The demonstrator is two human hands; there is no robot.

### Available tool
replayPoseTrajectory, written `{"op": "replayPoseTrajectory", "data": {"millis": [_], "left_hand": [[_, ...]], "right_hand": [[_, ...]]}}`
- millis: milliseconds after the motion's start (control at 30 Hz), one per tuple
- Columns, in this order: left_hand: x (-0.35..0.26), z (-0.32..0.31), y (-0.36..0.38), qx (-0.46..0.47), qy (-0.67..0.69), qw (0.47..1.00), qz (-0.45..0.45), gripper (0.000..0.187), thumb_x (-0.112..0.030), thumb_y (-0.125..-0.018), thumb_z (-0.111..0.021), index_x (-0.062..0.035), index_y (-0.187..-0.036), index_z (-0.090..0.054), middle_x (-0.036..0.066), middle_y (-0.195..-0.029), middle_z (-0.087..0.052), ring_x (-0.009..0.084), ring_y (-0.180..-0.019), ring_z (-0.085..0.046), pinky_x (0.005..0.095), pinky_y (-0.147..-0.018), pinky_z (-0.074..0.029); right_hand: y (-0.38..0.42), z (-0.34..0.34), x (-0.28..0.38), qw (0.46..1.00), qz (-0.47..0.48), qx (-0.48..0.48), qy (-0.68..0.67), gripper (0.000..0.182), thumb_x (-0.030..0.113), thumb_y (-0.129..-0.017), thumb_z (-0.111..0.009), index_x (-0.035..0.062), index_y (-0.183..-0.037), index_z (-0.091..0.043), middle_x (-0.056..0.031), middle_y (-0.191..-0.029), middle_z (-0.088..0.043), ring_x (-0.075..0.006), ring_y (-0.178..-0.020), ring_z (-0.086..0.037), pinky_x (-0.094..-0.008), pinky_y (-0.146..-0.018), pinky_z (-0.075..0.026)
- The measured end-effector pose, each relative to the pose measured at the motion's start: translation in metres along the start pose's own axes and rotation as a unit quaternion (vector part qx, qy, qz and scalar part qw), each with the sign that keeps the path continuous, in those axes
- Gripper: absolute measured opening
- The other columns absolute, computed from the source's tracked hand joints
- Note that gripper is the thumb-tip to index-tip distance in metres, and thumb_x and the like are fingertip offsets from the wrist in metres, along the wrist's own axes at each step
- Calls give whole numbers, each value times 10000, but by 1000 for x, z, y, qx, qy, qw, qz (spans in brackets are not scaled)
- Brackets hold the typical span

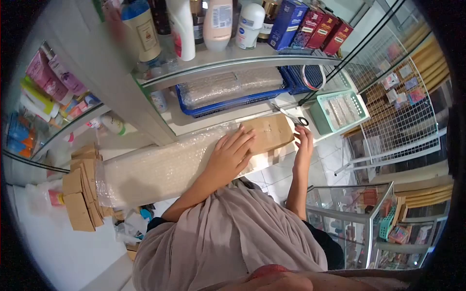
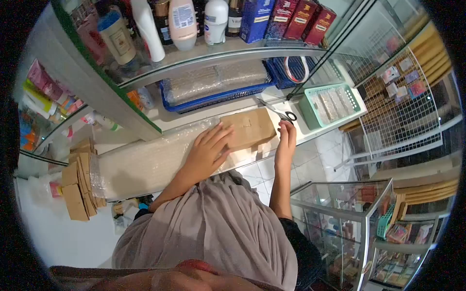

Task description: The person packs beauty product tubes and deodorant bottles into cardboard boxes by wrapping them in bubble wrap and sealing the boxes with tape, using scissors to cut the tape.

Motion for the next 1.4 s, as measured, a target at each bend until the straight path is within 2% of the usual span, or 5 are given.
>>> {"op": "replayPoseTrajectory", "data": {"millis": [200,633,1000,1300,1400], "left_hand": [[1,3,1,-8,-9,1000,0,408,-199,-885,-638,-90,-1273,-576,28,-1412,-519,256,-1360,-416,419,-1053,-348],[0,24,3,-26,6,999,18,512,-214,-839,-691,-122,-1321,-543,60,-1402,-510,290,-1289,-449,462,-1077,-306],[56,97,88,-36,17,973,226,569,-121,-849,-640,-30,-1378,-453,155,-1401,-481,357,-1307,-410,431,-1117,-283],[61,90,131,-217,238,940,117,1414,-482,-407,-951,7,-1492,-186,204,-1566,-185,378,-1441,-214,487,-1183,-172],[66,77,140,-213,280,920,175,1291,-354,-503,-958,-92,-1504,-185,241,-1570,-128,403,-1452,-175,508,-1159,-236]], "right_hand": [[7,-29,-16,977,-144,156,-15,512,420,-997,-441,-33,-1196,-574,-110,-1039,-644,-177,-911,-594,-282,-817,-448],[-10,-54,-32,959,-218,156,-93,520,487,-894,-575,60,-1190,-579,-60,-924,-642,-164,-724,-631,-259,-602,-488],[-24,-65,28,929,-147,259,-220,544,413,-932,-502,30,-1318,-524,-83,-1225,-607,-185,-1124,-584,-314,-947,-452],[76,-243,59,777,-77,619,-84,396,396,-855,-623,57,-1057,-657,-39,-964,-637,-126,-923,-573,-268,-794,-440],[103,-263,66,767,-56,635,-75,404,393,-863,-640,44,-1067,-667,-54,-987,-642,-137,-949,-576,-279,-815,-444]]}}
Point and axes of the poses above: each hand's wrist, its own y-axis away from the middle knuckle, its own z-axis out of the back of the hand, x = y × z, the point moved 8 cm from there along -y, towards the middle knuckle
